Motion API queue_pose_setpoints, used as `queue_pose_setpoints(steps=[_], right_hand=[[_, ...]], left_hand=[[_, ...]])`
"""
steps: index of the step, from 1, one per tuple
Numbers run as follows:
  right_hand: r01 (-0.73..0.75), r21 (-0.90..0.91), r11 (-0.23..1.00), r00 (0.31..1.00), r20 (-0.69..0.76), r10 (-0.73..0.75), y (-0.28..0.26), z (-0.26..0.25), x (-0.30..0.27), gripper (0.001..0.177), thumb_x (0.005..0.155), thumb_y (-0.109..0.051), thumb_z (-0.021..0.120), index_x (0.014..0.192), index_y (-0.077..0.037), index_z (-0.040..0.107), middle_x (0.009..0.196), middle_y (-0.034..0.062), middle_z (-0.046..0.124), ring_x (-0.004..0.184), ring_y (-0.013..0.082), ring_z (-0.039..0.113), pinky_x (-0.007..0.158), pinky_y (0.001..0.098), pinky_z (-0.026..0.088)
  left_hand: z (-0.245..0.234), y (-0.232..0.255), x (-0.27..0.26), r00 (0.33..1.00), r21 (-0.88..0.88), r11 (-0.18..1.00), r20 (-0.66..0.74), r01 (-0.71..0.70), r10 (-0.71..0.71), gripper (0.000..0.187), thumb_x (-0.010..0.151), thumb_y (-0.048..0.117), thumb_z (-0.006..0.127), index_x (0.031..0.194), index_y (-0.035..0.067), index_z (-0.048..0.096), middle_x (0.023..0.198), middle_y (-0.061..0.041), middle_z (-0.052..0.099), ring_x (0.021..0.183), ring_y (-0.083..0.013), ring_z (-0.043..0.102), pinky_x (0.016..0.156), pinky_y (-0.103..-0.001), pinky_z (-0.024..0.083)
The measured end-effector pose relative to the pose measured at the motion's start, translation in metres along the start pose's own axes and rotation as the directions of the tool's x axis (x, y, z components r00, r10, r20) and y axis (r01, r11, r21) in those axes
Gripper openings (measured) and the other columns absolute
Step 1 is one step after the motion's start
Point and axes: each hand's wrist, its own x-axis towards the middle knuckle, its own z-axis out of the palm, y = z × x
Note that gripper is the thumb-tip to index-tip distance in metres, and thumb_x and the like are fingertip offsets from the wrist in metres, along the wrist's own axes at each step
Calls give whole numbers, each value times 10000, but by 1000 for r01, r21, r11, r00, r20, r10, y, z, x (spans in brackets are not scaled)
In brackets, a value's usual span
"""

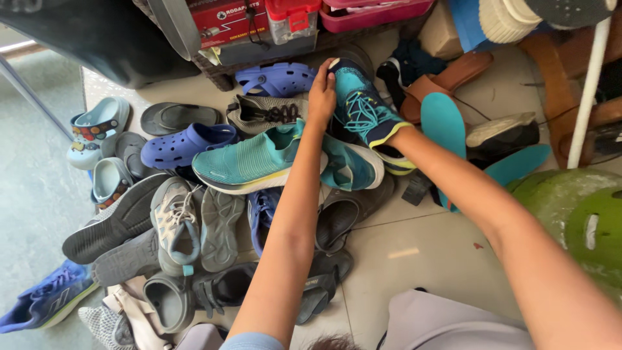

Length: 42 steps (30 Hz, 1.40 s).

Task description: The person sits on the floor and organizes a pile of shoes. They pick up a pair of teal sneakers, remove the insoles, and place the shoes on a nearby shelf. They then pick up a pair of teal slip-on shoes and insert the insoles into them.

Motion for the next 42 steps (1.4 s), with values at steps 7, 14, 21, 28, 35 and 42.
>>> queue_pose_setpoints(steps=[7, 14, 21, 28, 35, 42], right_hand=[[-78, -11, 997, 997, -17, 78, -11, -10, -51, 277, 956, -116, 533, 1197, -15, 628, 1227, 210, 655, 1126, 359, 617, 963, 436, 479], [-209, 48, 977, 978, -16, 210, -4, 5, -68, 240, 941, -109, 547, 1143, -19, 640, 1179, 206, 669, 1085, 363, 628, 926, 442, 492], [-302, 118, 946, 946, 160, 282, 25, 27, -63, 204, 926, -101, 560, 1090, -22, 652, 1132, 202, 683, 1044, 367, 639, 889, 448, 505], [-280, 167, 945, 960, 59, 274, 13, 38, -83, 169, 910, -93, 574, 1037, -26, 663, 1084, 198, 696, 1002, 371, 650, 852, 454, 517], [-274, 235, 933, 934, -165, 316, -4, 14, -94, 153, 886, -107, 606, 991, -27, 683, 1060, 194, 711, 985, 385, 655, 828, 466, 522], [-269, 149, 952, 944, -155, 291, 0, 17, -65, 171, 885, -101, 601, 1018, -29, 679, 1085, 196, 703, 1008, 381, 654, 844, 464, 527]], left_hand=[[-4, 11, -7, 995, -49, 996, -60, 73, -76, 375, 1034, 162, 525, 1399, 111, 596, 1344, -171, 685, 1261, -296, 641, 1069, -352, 459], [-4, 25, -10, 998, -17, 999, -34, 45, -45, 376, 1048, 153, 527, 1411, 89, 599, 1350, -169, 683, 1271, -278, 635, 1089, -344, 452], [-4, 20, -7, 997, -85, 993, 16, 83, -82, 368, 1063, 164, 521, 1418, 91, 586, 1392, -144, 665, 1310, -232, 597, 1116, -315, 416], [-6, 14, -7, 998, -90, 995, 46, 42, -38, 381, 1053, 155, 551, 1424, 77, 584, 1384, -150, 667, 1303, -240, 606, 1113, -320, 426], [-4, 16, -8, 999, -66, 997, 14, 41, -40, 386, 1036, 149, 567, 1413, 76, 604, 1367, -151, 685, 1284, -249, 634, 1103, -329, 447], [-4, 3, -9, 999, -174, 984, 27, 43, -39, 378, 1052, 147, 565, 1420, 67, 602, 1388, -139, 675, 1307, -236, 611, 1125, -319, 427]])
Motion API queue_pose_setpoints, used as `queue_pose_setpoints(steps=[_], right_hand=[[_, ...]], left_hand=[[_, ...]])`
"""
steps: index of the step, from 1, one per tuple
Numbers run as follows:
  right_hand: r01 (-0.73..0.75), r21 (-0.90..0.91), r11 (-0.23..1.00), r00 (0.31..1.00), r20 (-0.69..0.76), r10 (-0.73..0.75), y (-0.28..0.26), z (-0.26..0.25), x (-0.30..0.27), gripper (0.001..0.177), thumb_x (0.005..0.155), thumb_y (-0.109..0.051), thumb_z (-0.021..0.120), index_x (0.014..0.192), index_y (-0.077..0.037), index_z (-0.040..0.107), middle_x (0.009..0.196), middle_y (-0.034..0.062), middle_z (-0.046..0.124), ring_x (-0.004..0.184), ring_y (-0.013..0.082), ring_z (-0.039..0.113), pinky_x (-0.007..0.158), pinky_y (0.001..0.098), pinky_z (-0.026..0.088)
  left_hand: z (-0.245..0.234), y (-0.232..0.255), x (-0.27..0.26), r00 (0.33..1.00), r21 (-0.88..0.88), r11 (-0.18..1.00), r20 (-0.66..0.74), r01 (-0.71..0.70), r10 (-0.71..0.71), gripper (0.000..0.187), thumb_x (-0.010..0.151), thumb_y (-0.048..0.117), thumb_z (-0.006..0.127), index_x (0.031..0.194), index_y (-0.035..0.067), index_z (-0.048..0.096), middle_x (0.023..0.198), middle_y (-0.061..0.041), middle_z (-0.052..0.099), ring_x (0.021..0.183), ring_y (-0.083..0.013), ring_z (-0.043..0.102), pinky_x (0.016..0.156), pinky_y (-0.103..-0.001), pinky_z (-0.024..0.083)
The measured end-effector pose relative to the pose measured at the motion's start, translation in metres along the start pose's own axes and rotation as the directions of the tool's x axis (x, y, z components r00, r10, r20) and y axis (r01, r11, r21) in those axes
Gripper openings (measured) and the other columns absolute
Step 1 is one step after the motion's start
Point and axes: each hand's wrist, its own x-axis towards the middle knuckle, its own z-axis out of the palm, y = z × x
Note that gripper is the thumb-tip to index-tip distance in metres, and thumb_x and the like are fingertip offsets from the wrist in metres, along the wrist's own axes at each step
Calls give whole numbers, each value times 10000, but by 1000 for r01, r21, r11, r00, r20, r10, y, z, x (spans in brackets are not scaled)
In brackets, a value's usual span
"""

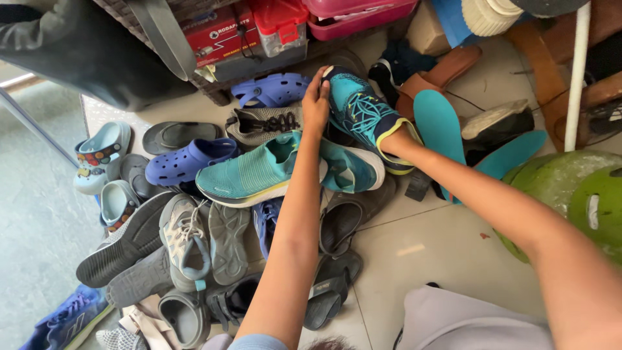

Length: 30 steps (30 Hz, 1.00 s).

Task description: The person sits on the floor and organizes a pile of shoes. They pick up a pair of teal sneakers, remove the insoles, and place the shoes on a nearby shelf. They then pick up a pair of teal slip-on shoes and insert the insoles into them.

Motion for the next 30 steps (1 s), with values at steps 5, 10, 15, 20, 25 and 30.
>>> queue_pose_setpoints(steps=[5, 10, 15, 20, 25, 30], right_hand=[[35, -50, 998, 999, 23, -33, -7, 0, 18, 185, 885, -97, 598, 1038, -30, 676, 1103, 197, 696, 1025, 379, 654, 856, 463, 530], [106, -74, 992, 994, 49, -102, -24, 0, 32, 200, 884, -93, 594, 1057, -31, 673, 1121, 198, 690, 1042, 376, 653, 868, 462, 533], [162, -108, 981, 987, 40, -159, -39, -1, 52, 216, 884, -89, 590, 1077, -32, 669, 1138, 199, 684, 1060, 374, 652, 880, 461, 536], [221, -123, 967, 975, 66, -214, -51, -14, 46, 233, 883, -85, 587, 1096, -33, 666, 1156, 200, 678, 1077, 372, 652, 891, 460, 539], [273, -147, 951, 957, 147, -251, -51, -51, 4, 250, 883, -81, 583, 1115, -34, 663, 1174, 201, 672, 1094, 369, 651, 903, 458, 542], [239, -373, 896, 914, 397, -79, -48, -86, -33, 215, 860, -84, 606, 1065, -50, 665, 1149, 191, 670, 1084, 370, 656, 879, 463, 551]], left_hand=[[0, -6, 3, 999, -100, 995, 36, 25, -21, 391, 1072, 160, 536, 1452, 75, 579, 1425, -129, 647, 1322, -217, 580, 1137, -312, 406], [-3, 4, 1, 997, -64, 996, 53, 54, -51, 400, 1081, 184, 512, 1466, 90, 569, 1434, -124, 642, 1342, -216, 570, 1153, -314, 394], [-8, 14, 0, 992, -67, 991, 50, 116, -112, 406, 1069, 182, 513, 1461, 97, 572, 1428, -121, 643, 1337, -218, 572, 1141, -318, 400], [-18, 12, 0, 996, -79, 994, 56, 74, -70, 396, 1065, 150, 536, 1451, 78, 580, 1419, -134, 653, 1333, -231, 584, 1143, -326, 412], [-16, 10, -4, 1000, 33, 999, -29, 8, -7, 390, 1058, 137, 547, 1441, 77, 588, 1424, -140, 663, 1340, -230, 604, 1137, -318, 423], [-13, 22, -7, 1000, 26, 1000, -22, 15, -14, 398, 1052, 130, 548, 1443, 74, 592, 1419, -145, 671, 1338, -244, 612, 1135, -323, 426]])
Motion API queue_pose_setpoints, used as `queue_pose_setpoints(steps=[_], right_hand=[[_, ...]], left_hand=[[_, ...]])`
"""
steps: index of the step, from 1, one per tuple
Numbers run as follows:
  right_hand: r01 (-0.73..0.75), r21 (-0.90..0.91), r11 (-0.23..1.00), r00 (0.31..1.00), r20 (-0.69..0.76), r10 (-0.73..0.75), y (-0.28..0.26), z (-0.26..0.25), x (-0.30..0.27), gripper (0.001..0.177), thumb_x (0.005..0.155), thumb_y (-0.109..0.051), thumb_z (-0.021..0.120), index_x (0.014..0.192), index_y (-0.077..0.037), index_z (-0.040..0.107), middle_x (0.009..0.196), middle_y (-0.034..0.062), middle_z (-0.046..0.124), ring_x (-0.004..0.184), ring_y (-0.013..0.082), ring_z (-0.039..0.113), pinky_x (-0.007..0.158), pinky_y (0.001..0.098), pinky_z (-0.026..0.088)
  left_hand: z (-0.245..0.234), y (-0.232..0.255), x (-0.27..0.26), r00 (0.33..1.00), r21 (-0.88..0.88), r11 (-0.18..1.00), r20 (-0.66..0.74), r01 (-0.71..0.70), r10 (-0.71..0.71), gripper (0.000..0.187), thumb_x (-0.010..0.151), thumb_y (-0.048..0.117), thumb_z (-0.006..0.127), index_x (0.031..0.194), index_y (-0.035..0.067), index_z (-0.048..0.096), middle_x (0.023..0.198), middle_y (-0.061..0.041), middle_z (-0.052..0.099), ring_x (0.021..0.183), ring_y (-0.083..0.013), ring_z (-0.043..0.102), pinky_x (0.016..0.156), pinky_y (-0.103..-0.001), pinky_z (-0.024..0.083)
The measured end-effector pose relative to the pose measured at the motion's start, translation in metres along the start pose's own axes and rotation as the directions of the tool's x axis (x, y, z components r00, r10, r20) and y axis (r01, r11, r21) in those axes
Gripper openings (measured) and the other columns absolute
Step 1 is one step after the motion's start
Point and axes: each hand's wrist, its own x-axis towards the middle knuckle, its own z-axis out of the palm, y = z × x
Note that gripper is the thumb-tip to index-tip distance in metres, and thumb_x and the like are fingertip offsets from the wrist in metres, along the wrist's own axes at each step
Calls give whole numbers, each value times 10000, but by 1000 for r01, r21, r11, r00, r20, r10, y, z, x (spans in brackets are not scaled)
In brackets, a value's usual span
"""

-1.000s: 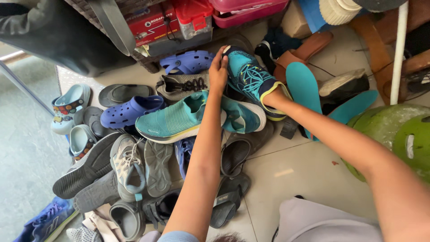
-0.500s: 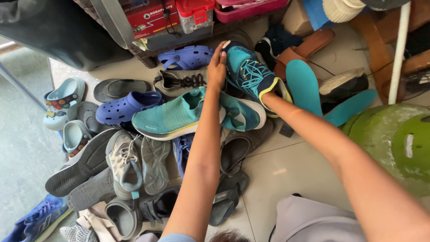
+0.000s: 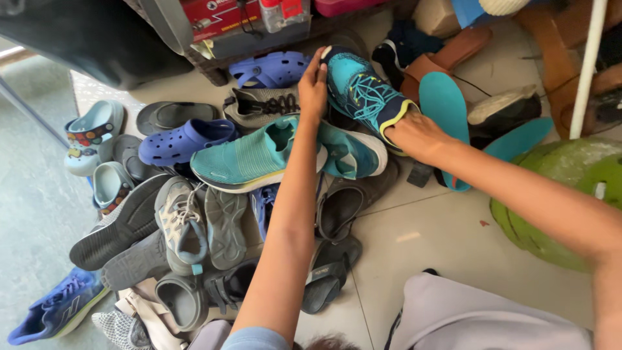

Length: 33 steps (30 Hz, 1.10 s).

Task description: The person sits on the floor and organizes a pile of shoes. They pick up a pair of teal sneakers, remove the insoles, and place the shoes on a nearby shelf. They then pick up a pair of teal slip-on shoes and insert the insoles into them.

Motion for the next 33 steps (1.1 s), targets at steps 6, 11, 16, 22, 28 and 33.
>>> queue_pose_setpoints(steps=[6, 11, 16, 22, 28, 33], right_hand=[[152, 102, 983, 987, 30, -156, 19, 5, 15, 303, 833, -106, 603, 1129, -78, 659, 1141, 176, 673, 1075, 354, 665, 888, 441, 554], [128, 88, 988, 987, -110, -118, 35, 70, 40, 427, 872, -96, 565, 1295, -77, 626, 1247, 167, 676, 1102, 351, 659, 924, 436, 535], [-20, 48, 999, 991, 136, 13, 41, 101, 54, 430, 893, -143, 567, 1319, -94, 604, 1262, 146, 671, 1127, 318, 656, 947, 429, 518], [-22, 145, 989, 963, 268, -18, 15, 28, 11, 408, 855, -139, 622, 1259, -80, 619, 1155, 176, 703, 1180, 369, 611, 992, 449, 491], [49, 48, 998, 978, 201, -57, -5, -19, -47, 517, 745, -185, 769, 1212, -53, 591, 815, 135, 696, 970, 330, 672, 1250, 555, 170], [140, 22, 990, 989, -50, -139, 7, -41, -52, 456, 643, -82, 786, 1070, -90, 628, 765, 113, 662, 905, 315, 673, 1259, 566, 181]], left_hand=[[2, 13, -4, 1000, 88, 996, 7, -4, 3, 402, 1048, 141, 550, 1445, 94, 594, 1386, -144, 692, 1302, -247, 649, 1110, -321, 455], [3, 12, -2, 997, 50, 996, 23, -68, 67, 395, 1056, 131, 550, 1448, 100, 586, 1419, -157, 672, 1331, -258, 632, 1128, -326, 443], [1, 19, -4, 1000, 125, 992, 16, -16, 14, 391, 1051, 126, 550, 1437, 101, 604, 1403, -154, 679, 1320, -246, 634, 1116, -319, 450], [1, -5, 1, 1000, 77, 997, -11, 21, -20, 394, 1040, 132, 555, 1426, 73, 607, 1370, -164, 688, 1285, -244, 646, 1095, -321, 457], [6, -50, 14, 999, 108, 994, 14, 30, -32, 357, 1017, 173, 618, 1342, 27, 623, 1238, -172, 725, 1142, -239, 679, 1022, -324, 493], [8, -28, 11, 997, -97, 993, -30, 69, -73, 370, 1038, 283, 631, 1305, 29, 660, 1120, -98, 714, 981, -164, 634, 896, -316, 521]])
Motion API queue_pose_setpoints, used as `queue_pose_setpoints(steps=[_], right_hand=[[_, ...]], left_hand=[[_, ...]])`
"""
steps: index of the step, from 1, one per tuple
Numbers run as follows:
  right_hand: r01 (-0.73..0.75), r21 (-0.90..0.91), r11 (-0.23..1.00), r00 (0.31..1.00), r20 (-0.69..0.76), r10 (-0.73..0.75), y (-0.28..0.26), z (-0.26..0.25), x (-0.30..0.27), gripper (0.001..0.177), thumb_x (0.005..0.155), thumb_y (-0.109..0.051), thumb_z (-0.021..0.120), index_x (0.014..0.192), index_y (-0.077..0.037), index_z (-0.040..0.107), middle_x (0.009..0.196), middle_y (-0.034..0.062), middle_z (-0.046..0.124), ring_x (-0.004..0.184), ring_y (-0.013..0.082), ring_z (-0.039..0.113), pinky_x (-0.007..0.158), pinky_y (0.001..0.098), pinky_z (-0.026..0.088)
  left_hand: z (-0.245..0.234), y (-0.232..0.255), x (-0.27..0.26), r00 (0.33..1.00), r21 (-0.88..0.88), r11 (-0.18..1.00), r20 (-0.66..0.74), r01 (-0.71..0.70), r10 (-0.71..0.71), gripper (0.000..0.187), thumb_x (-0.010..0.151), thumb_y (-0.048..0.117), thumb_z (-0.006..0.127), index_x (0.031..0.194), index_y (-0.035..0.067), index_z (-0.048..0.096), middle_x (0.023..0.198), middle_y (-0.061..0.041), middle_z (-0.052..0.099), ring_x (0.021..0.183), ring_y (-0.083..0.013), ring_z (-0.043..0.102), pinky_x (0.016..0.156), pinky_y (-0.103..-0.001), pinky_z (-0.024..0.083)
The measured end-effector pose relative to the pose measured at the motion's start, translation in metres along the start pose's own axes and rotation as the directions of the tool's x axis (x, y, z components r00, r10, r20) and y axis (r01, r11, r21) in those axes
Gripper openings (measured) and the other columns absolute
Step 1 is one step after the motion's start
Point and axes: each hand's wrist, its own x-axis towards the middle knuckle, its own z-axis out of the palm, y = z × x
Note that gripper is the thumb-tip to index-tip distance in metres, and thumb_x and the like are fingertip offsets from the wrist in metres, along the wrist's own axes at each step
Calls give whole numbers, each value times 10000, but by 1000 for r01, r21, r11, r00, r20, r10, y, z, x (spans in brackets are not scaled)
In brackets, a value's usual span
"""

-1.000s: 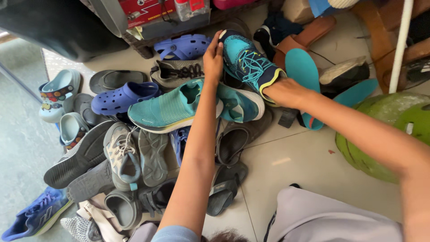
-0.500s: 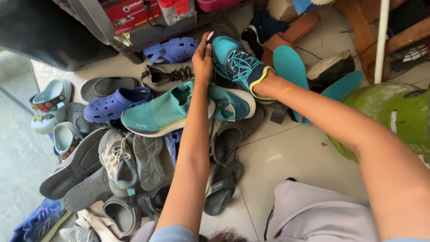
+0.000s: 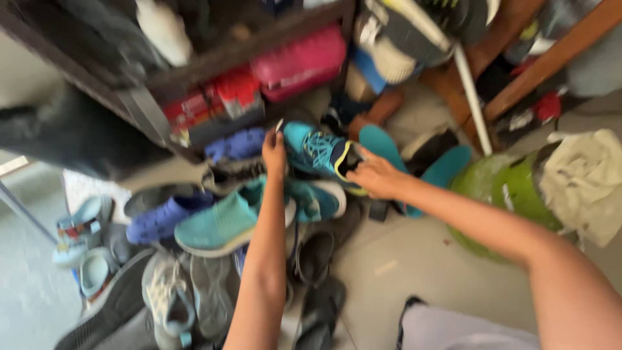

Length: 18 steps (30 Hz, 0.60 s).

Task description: The person sits on the floor and organizes a pile of shoes. They pick up a pair of teal sneakers, remove the insoles, and place the shoes on a nearby shelf. They then pick up a pair of teal slip-on shoes and insert the insoles into them.

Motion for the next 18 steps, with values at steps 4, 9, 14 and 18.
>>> queue_pose_setpoints(steps=[4, 9, 14, 18], right_hand=[[-100, 88, 991, 980, -166, 113, -6, -74, -38, 295, 686, -93, 800, 957, -110, 683, 810, 45, 676, 961, 260, 643, 1226, 628, 165], [-250, 132, 959, 892, -354, 282, -15, -168, -107, 449, 631, -123, 846, 1061, -115, 718, 951, 31, 671, 1105, 248, 588, 1189, 616, 218], [-330, 321, 888, 447, -775, 446, -29, -210, -162, 872, 670, -215, 900, 1420, -52, 485, 1415, 300, 448, 1382, 413, 424, 1167, 493, 374], [50, 646, 761, 306, -736, 604, -1, -213, -164, 1201, 742, -300, 912, 1599, -47, 109, 1571, 230, 348, 1416, 323, 449, 1134, 439, 411]], left_hand=[[19, 96, -41, 969, -379, 897, 183, 227, -167, 489, 999, 408, 663, 1369, 95, 604, 1211, -57, 673, 1040, -160, 651, 876, -329, 551], [81, 216, -83, 843, -528, 693, 489, 491, -225, 513, 926, 389, 641, 1351, 126, 527, 1193, -73, 688, 1029, -233, 707, 805, -445, 617], [162, 275, -66, 890, -567, 722, 431, 397, -151, 465, 940, 261, 647, 1359, 101, 522, 1195, -72, 674, 1044, -236, 699, 827, -465, 622], [226, 316, -28, 858, -624, 724, 506, 294, 87, 470, 1019, 284, 675, 1385, 54, 488, 1218, -154, 635, 1065, -307, 664, 855, -499, 596]])
